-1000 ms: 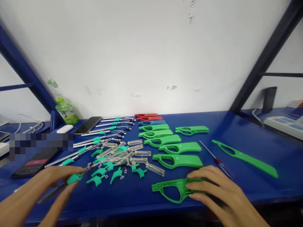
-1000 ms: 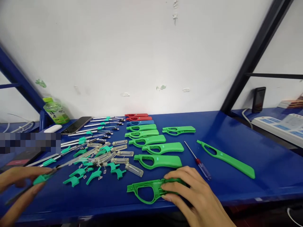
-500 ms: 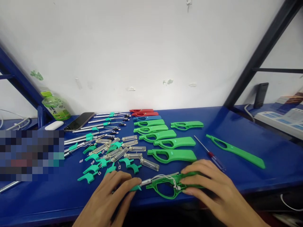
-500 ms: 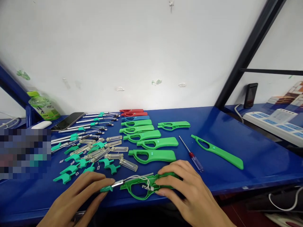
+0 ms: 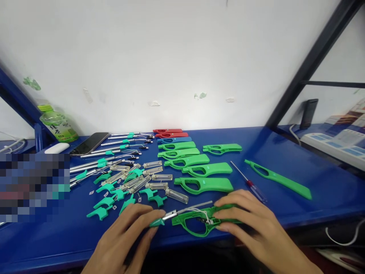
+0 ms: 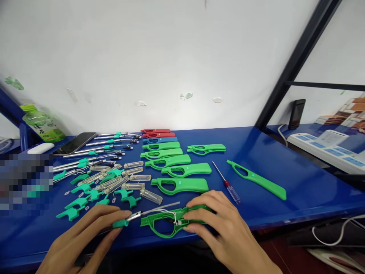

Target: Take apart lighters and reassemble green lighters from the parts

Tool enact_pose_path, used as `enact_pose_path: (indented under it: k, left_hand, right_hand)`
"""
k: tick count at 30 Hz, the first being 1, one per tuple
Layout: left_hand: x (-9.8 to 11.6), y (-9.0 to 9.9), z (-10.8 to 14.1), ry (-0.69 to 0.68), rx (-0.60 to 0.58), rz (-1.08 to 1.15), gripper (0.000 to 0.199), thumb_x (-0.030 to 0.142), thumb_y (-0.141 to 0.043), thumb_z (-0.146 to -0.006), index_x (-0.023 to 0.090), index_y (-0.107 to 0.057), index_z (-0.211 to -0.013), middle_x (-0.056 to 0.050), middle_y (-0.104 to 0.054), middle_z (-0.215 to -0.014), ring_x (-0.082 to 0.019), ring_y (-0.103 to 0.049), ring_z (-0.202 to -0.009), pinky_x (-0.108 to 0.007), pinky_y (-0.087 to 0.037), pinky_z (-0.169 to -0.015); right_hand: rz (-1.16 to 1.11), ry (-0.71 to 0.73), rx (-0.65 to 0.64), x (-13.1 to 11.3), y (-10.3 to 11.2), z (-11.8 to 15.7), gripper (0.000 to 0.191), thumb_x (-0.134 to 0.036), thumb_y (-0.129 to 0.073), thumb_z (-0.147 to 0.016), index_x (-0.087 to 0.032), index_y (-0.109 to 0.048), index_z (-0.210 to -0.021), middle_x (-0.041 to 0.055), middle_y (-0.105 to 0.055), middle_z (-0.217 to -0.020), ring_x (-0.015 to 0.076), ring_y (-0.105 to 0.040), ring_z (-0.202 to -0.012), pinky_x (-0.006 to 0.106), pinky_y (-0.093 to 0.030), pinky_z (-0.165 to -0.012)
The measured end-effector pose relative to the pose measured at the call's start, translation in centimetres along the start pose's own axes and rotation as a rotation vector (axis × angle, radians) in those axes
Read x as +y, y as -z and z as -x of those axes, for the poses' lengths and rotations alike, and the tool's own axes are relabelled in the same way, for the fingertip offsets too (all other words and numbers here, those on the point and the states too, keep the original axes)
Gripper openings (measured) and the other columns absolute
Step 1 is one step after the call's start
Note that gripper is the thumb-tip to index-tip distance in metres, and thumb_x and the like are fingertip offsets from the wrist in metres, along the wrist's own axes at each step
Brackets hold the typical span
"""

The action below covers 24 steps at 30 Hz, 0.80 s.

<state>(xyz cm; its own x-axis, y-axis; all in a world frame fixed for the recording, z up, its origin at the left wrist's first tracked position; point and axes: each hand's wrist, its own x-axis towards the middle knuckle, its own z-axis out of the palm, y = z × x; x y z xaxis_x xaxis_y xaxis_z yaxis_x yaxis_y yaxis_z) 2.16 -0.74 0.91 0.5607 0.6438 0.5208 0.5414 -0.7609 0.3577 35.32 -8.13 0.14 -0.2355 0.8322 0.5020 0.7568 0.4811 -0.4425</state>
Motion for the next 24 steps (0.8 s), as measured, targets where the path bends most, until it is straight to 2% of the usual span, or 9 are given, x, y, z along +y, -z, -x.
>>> enact_pose_path:
  k: [5, 13, 19, 24]
  left_hand:
    - [-0.2, -0.5, -0.2, -0.039, 0.028, 0.026, 0.026, 0.038, -0.056, -0.111, 0.033, -0.067, -0.135, -0.001, -0.073, -0.117, -0.012, -0.076, -0.101, -0.015, -0.061, -0.091]
    - [0.2, 0.0, -0.5, -0.055, 0.087, 0.048, 0.025, 0.031, -0.057, -0.109, 0.035, -0.067, -0.131, 0.001, -0.074, -0.117, -0.01, -0.076, -0.101, -0.012, -0.059, -0.093]
    - [-0.1, -0.8, -0.3, -0.077, 0.025, -0.028, 0.028, 0.041, -0.056, -0.111, 0.033, -0.069, -0.134, -0.003, -0.074, -0.116, -0.013, -0.076, -0.099, -0.014, -0.061, -0.088]
    - [-0.8, -1.2, 0.0, -0.108, 0.007, -0.072, 0.031, 0.037, -0.058, -0.11, 0.033, -0.068, -0.138, -0.004, -0.073, -0.119, -0.014, -0.073, -0.105, -0.017, -0.059, -0.093]
  right_hand:
    - [-0.006, -0.005, -0.002, -0.1, 0.0, -0.2, 0.012, -0.031, -0.07, -0.106, -0.032, -0.081, -0.11, 0.0029, -0.08, -0.114, 0.0223, -0.075, -0.107, 0.036, -0.063, -0.091]
    - [-0.015, 0.009, 0.006, -0.2, 0.1, -0.3, 0.011, -0.03, -0.07, -0.106, -0.032, -0.08, -0.11, 0.002, -0.08, -0.113, 0.0214, -0.074, -0.108, 0.036, -0.062, -0.092]
    - [-0.004, 0.019, 0.002, 0.1, 0.2, -0.3, 0.013, -0.03, -0.071, -0.105, -0.031, -0.081, -0.112, 0.0044, -0.081, -0.113, 0.0229, -0.076, -0.107, 0.036, -0.064, -0.09]
    - [-0.008, 0.016, -0.01, 0.1, 0.1, -0.2, 0.012, -0.029, -0.07, -0.105, -0.031, -0.08, -0.113, 0.0043, -0.08, -0.115, 0.0226, -0.075, -0.108, 0.037, -0.063, -0.092]
